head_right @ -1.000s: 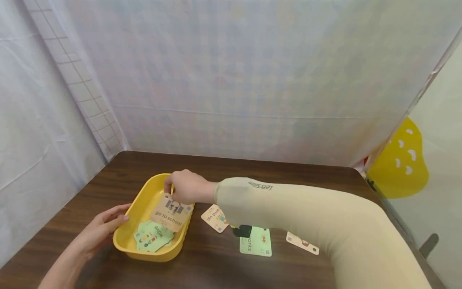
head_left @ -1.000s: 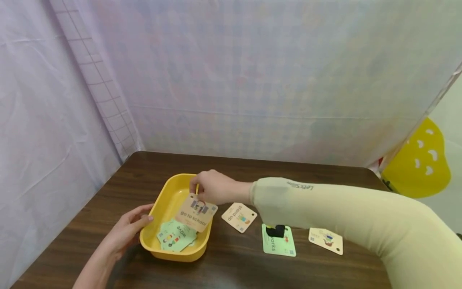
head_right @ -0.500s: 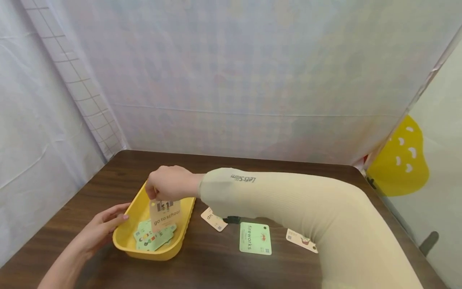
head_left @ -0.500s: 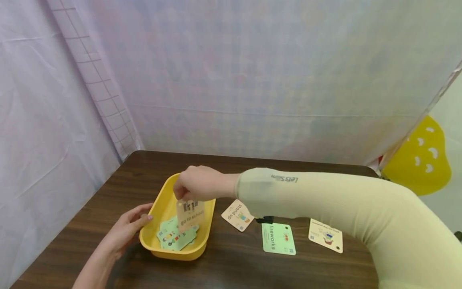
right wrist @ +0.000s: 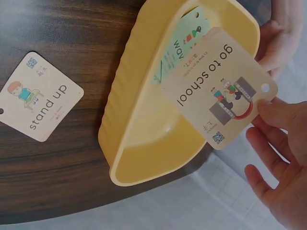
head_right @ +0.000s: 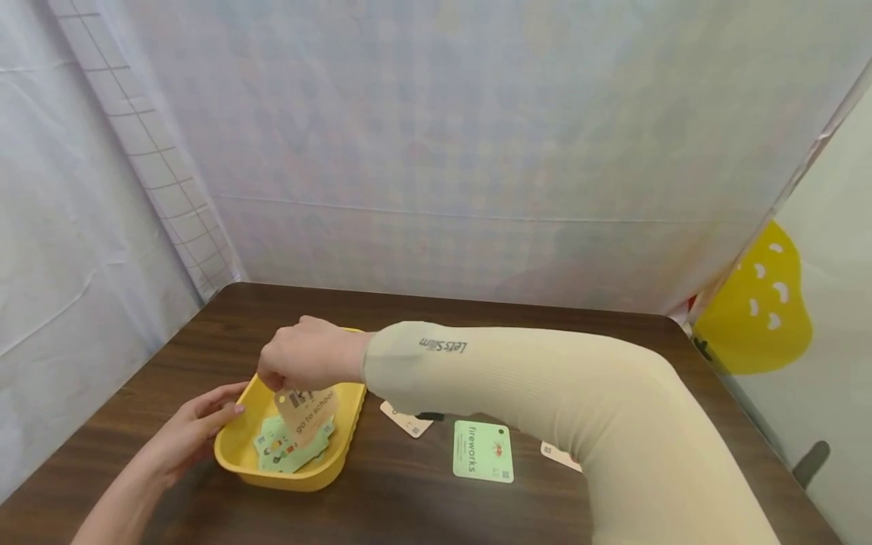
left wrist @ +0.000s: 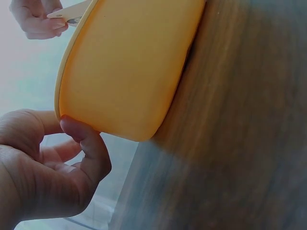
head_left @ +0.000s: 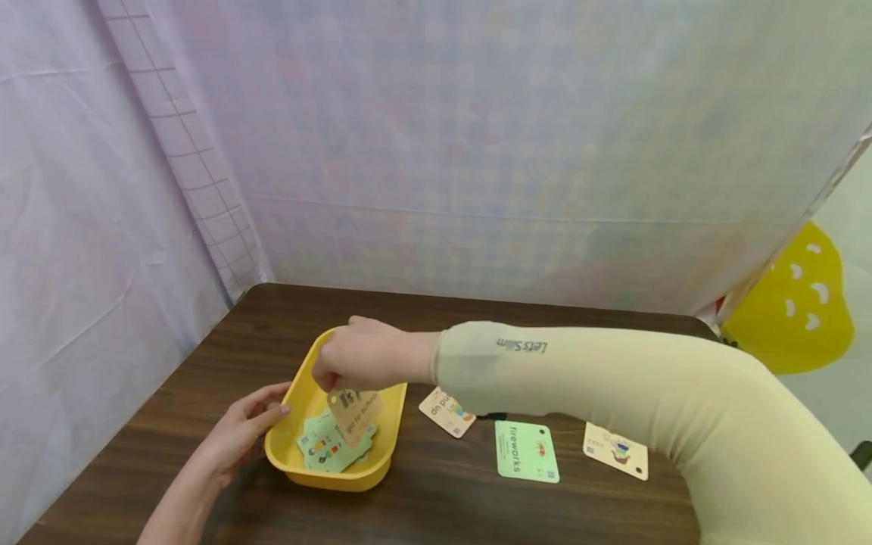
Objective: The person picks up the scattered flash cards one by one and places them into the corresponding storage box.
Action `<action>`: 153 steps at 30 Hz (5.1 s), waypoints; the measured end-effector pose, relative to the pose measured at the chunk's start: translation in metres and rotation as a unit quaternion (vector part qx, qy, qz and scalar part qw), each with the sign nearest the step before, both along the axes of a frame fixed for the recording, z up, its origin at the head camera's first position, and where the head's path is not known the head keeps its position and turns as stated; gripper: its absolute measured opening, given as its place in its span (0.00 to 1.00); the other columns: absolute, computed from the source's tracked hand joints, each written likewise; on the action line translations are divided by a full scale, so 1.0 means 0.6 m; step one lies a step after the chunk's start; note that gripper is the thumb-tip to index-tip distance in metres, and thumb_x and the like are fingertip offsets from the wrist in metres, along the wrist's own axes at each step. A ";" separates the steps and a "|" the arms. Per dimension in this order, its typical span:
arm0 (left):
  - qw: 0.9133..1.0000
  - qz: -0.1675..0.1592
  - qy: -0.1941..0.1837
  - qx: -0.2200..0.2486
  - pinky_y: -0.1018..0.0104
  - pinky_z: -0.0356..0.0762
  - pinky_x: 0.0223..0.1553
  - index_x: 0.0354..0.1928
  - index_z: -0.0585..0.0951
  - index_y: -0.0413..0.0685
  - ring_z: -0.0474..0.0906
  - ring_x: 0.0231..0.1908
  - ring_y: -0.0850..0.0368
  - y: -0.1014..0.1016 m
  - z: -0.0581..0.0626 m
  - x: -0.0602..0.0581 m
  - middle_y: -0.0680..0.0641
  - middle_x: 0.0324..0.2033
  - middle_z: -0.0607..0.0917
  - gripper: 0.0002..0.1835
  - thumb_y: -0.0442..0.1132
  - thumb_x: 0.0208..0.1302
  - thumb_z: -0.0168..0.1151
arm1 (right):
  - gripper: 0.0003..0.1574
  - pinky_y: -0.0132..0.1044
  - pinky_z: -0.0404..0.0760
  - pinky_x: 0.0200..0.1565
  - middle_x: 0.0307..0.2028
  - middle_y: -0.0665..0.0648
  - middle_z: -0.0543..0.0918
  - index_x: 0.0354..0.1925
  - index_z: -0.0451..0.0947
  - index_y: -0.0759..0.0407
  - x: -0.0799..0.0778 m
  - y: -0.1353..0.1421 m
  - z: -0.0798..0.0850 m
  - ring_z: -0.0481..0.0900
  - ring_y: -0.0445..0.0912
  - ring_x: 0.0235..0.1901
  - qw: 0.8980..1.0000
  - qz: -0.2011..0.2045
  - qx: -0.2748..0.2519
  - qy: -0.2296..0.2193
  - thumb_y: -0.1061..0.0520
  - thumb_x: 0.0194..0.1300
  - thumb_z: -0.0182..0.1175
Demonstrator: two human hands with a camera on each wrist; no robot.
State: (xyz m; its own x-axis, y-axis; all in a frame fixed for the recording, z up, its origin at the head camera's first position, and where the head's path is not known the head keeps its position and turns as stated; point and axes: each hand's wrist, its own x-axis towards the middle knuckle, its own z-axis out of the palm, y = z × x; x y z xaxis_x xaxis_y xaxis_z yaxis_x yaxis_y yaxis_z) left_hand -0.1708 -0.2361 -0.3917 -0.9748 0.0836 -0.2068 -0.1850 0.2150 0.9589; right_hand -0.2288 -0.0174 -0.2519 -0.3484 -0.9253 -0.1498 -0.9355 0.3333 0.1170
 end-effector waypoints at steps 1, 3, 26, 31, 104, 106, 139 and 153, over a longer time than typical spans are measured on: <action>1.000 0.000 0.000 0.000 0.63 0.82 0.38 0.74 0.57 0.37 0.77 0.39 0.60 0.000 0.000 0.000 0.50 0.41 0.78 0.31 0.42 0.76 0.51 | 0.09 0.35 0.63 0.41 0.32 0.40 0.83 0.34 0.82 0.44 0.000 -0.001 0.000 0.72 0.36 0.33 1.000 0.001 0.001 0.001 0.55 0.71 0.58; 1.000 0.001 0.001 0.001 0.63 0.82 0.38 0.74 0.57 0.37 0.78 0.39 0.60 0.001 0.001 0.000 0.50 0.41 0.78 0.31 0.42 0.75 0.51 | 0.09 0.36 0.64 0.42 0.32 0.40 0.83 0.34 0.83 0.44 -0.001 -0.003 0.000 0.72 0.36 0.33 1.000 0.002 0.000 0.003 0.56 0.71 0.58; 1.000 -0.004 -0.012 -0.008 0.62 0.83 0.41 0.75 0.57 0.39 0.77 0.43 0.58 0.001 0.003 -0.004 0.48 0.45 0.78 0.32 0.44 0.76 0.50 | 0.33 0.46 0.75 0.62 0.66 0.41 0.75 0.68 0.71 0.38 -0.003 0.012 0.004 0.74 0.43 0.65 0.999 -0.006 -0.018 0.027 0.49 0.66 0.65; 1.000 -0.001 -0.015 -0.010 0.62 0.83 0.42 0.75 0.58 0.39 0.77 0.43 0.58 -0.002 0.004 -0.003 0.47 0.46 0.78 0.31 0.44 0.76 0.50 | 0.34 0.47 0.74 0.62 0.67 0.41 0.74 0.68 0.70 0.38 -0.003 0.015 0.007 0.74 0.44 0.65 1.000 -0.007 -0.014 0.026 0.49 0.66 0.65; 1.000 0.009 -0.004 -0.004 0.64 0.83 0.36 0.74 0.58 0.38 0.78 0.38 0.61 -0.006 0.000 -0.003 0.52 0.40 0.78 0.31 0.41 0.75 0.51 | 0.32 0.53 0.77 0.59 0.58 0.51 0.81 0.59 0.78 0.52 -0.022 0.256 -0.089 0.78 0.50 0.59 0.978 -0.165 -0.127 -0.036 0.47 0.58 0.71; 1.000 0.008 -0.004 -0.005 0.64 0.83 0.35 0.74 0.58 0.38 0.79 0.37 0.61 -0.005 0.000 -0.003 0.52 0.39 0.78 0.31 0.42 0.75 0.51 | 0.31 0.54 0.77 0.58 0.57 0.51 0.82 0.59 0.78 0.52 -0.022 0.260 -0.092 0.79 0.50 0.59 0.977 -0.167 -0.132 -0.035 0.48 0.57 0.71; 1.000 0.003 -0.015 -0.003 0.62 0.84 0.38 0.74 0.57 0.38 0.79 0.39 0.60 -0.012 -0.005 0.000 0.50 0.41 0.79 0.32 0.43 0.75 0.52 | 0.38 0.59 0.75 0.57 0.59 0.57 0.80 0.62 0.74 0.55 -0.003 0.352 -0.137 0.77 0.55 0.59 0.962 -0.240 -0.120 -0.053 0.43 0.57 0.71; 1.000 -0.007 -0.018 -0.007 0.62 0.84 0.38 0.74 0.58 0.37 0.79 0.40 0.58 -0.005 -0.008 -0.005 0.48 0.44 0.80 0.31 0.43 0.75 0.51 | 0.55 0.63 0.76 0.52 0.60 0.62 0.76 0.68 0.67 0.59 -0.003 0.403 -0.165 0.74 0.61 0.58 0.951 -0.292 -0.073 -0.071 0.36 0.49 0.74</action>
